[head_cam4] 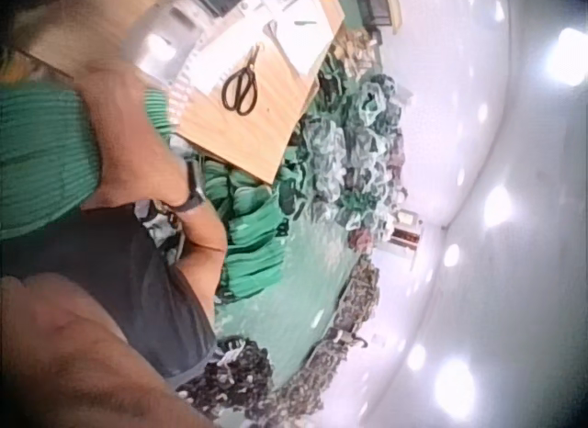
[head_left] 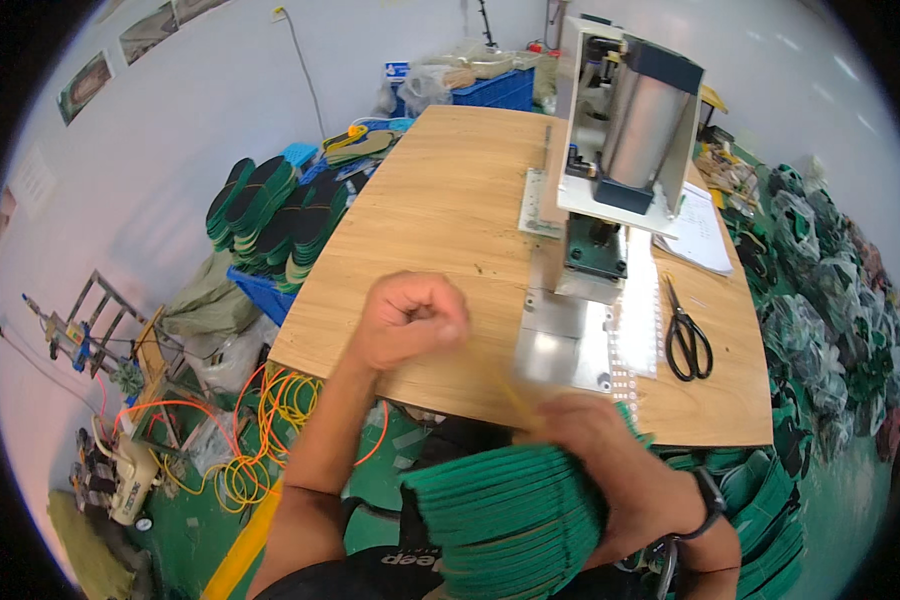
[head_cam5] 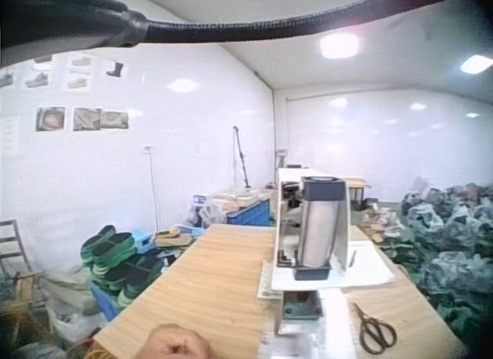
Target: The person cuts a strip of stickers with scissors and then peels individual labels one by one, applying them to the surface of green and black shoe insoles and stacking the finished pieces.
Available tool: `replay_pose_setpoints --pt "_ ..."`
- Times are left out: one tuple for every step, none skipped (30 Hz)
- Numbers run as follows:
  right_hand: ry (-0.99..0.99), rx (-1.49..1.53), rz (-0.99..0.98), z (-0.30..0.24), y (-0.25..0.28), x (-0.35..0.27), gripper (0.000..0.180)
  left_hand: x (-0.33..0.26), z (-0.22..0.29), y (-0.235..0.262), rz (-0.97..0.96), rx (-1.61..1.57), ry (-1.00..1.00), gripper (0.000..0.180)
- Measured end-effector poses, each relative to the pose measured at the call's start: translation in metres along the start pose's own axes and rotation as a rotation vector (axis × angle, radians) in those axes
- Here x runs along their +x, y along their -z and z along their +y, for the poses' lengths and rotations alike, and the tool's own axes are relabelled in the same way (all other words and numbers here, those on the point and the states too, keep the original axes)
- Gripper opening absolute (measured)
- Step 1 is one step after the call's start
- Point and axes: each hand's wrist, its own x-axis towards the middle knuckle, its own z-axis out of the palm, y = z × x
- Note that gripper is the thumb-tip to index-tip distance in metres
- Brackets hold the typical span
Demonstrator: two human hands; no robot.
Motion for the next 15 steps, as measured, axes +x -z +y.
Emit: replay_pose_setpoints --pt "-0.039 -0.062 0.043 -0.001 0.007 -0.007 0.095 0.008 0.007 0.0 -0.129 0.055 0.096 0.009" --pt "-0.085 -0.124 0.085 -0.002 0.012 -0.015 0.093 0.016 0.017 -0.004 -0.261 0.107 0.192 0.009" --pt "-0.13 -0.185 0.127 -0.004 0.015 -0.02 0.09 0.022 0.022 -0.009 -0.392 0.163 0.285 0.01" --pt "-0.205 -0.199 0.186 -0.004 0.016 -0.023 0.085 0.028 0.019 -0.015 -0.423 0.322 0.284 0.009" --pt "-0.246 -0.264 0.247 -0.001 0.016 -0.03 0.084 0.033 0.017 -0.023 -0.301 0.283 0.244 0.009" --pt "-0.285 -0.329 0.308 0.006 0.016 -0.038 0.083 0.038 0.017 -0.032 -0.179 0.242 0.206 0.009" --pt "-0.324 -0.386 0.368 0.013 0.014 -0.045 0.082 0.041 0.015 -0.042 -0.056 0.199 0.178 0.01" --pt "-0.337 -0.441 0.455 0.017 0.012 -0.049 0.082 0.044 0.013 -0.052 -0.021 0.215 0.153 0.01" --pt "-0.368 -0.451 0.495 0.019 0.011 -0.053 0.083 0.045 0.011 -0.064 0.013 0.23 0.128 0.01" --pt "-0.404 -0.465 0.541 0.021 0.011 -0.058 0.083 0.047 0.009 -0.074 0.041 0.241 0.103 0.01" --pt "-0.433 -0.474 0.59 0.022 0.01 -0.064 0.084 0.046 0.016 -0.084 -0.019 0.294 0.076 0.01" --pt "-0.434 -0.472 0.66 0.024 0.008 -0.07 0.086 0.045 0.024 -0.095 -0.078 0.346 0.049 0.009" --pt "-0.435 -0.455 0.691 0.022 0.007 -0.076 0.086 0.042 0.029 -0.103 -0.133 0.4 0.025 0.009" --pt "-0.436 -0.438 0.721 0.019 0.007 -0.082 0.086 0.04 0.011 -0.104 -0.158 0.426 -0.253 0.01" --pt "-0.437 -0.421 0.751 0.015 0.006 -0.088 0.086 0.039 0.012 -0.106 -0.209 0.465 -0.183 0.011"
